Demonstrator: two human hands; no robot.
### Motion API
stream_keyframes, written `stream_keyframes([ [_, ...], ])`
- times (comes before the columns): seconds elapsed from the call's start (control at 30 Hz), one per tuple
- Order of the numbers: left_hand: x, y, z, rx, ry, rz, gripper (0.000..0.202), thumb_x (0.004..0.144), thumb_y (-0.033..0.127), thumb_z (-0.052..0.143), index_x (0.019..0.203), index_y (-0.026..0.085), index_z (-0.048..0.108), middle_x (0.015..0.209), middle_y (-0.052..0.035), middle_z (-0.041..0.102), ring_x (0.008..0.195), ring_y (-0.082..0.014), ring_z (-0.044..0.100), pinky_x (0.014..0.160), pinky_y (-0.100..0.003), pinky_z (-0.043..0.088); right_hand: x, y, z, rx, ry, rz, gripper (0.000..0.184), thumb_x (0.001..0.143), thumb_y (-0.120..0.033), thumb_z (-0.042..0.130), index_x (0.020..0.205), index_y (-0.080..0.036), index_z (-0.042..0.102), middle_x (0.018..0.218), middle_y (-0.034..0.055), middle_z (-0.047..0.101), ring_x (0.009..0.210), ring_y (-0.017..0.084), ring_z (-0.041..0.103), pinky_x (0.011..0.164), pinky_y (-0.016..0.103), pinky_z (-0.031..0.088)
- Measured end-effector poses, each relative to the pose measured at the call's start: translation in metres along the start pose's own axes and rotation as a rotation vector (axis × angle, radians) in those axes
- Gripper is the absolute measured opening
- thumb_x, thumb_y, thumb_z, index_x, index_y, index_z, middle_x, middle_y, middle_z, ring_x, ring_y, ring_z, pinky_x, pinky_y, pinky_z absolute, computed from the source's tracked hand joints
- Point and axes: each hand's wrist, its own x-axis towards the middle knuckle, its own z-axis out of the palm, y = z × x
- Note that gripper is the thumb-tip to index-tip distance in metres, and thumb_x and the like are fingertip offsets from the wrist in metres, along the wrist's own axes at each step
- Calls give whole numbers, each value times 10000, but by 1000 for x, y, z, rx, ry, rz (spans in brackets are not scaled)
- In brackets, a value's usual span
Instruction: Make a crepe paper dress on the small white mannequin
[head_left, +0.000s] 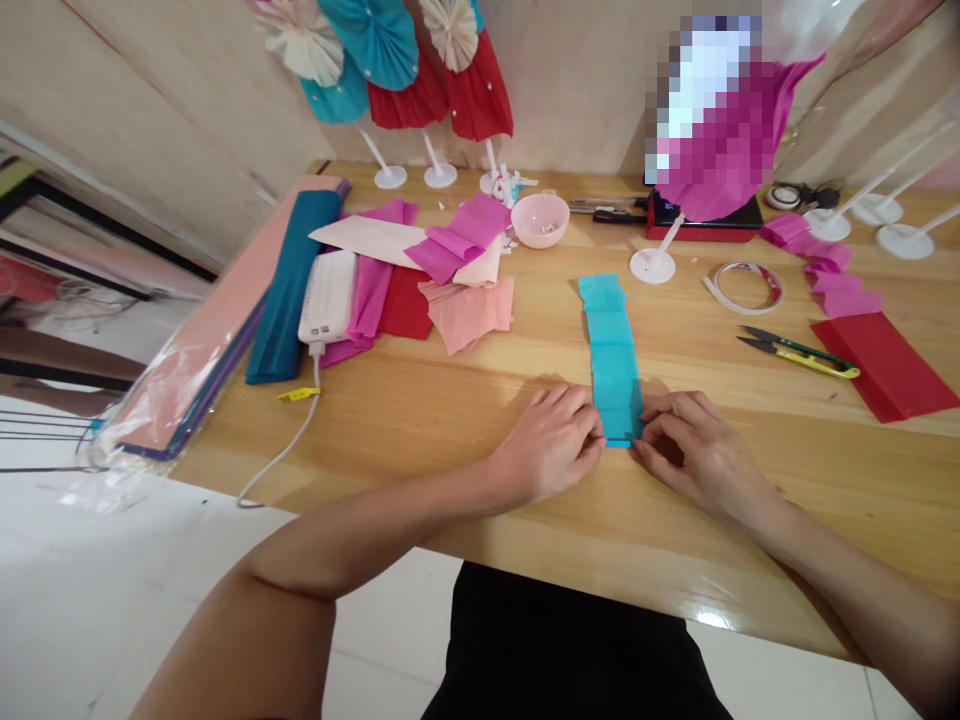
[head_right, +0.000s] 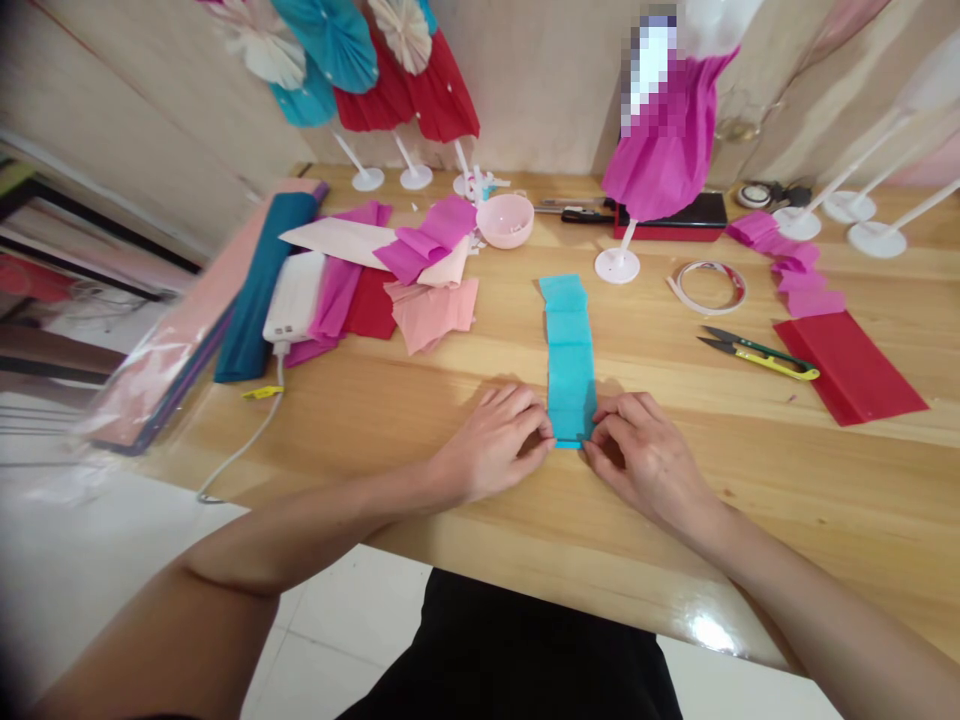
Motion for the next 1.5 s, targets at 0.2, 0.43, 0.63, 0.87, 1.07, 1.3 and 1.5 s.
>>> stream_keyframes([
  [0.2,1,0,1,6,0,-4,176,935,293,471,891,182,599,1023,-52,584,1018,-207,514,901,-380,371,1,-1,0,-13,22,0,75,847,-226,649,828,-207,579,990,82,609,920,243,556,793,410,505],
  [0.43,1,1,2,42,3,-21,128,923,283,490,901,184,569,1004,-47,572,994,-207,506,885,-370,372,4,-3,-2,-79,6,24,97,856,-254,647,856,-219,556,969,85,616,915,257,559,788,432,504],
  [0.63,0,2,1,36,-4,51,156,955,223,426,955,192,579,1050,-44,562,1035,-195,491,901,-348,365,1,-1,-3,-74,-35,-79,54,886,-185,611,937,-203,607,1042,92,613,994,256,558,851,428,495],
  [0.87,0,0,2,13,-2,69,232,978,234,390,976,182,616,1067,-64,575,1048,-202,494,901,-358,371,0,3,-2,-48,-33,-80,65,882,-182,622,944,-195,606,1036,89,613,976,243,554,847,424,501],
  [1.07,0,0,2,6,-5,67,224,978,257,406,990,185,618,1067,-59,575,1054,-201,496,907,-358,379,2,2,-3,-12,-33,-60,43,879,-191,618,920,-204,612,1016,92,625,961,242,563,822,414,509],
  [1.3,1,-1,3,-31,-21,64,199,967,330,470,1000,189,608,1075,-62,576,1066,-210,500,926,-366,392,2,-2,-1,-70,-29,-108,24,877,-187,613,890,-205,603,994,87,639,971,246,581,846,419,500],
  [1.5,1,-2,5,-82,10,68,185,951,343,511,1029,206,606,1075,-50,584,1062,-208,506,932,-371,396,-2,-4,-3,-248,-53,-209,65,894,-161,599,954,-180,617,1049,88,670,1027,257,596,843,402,493],
])
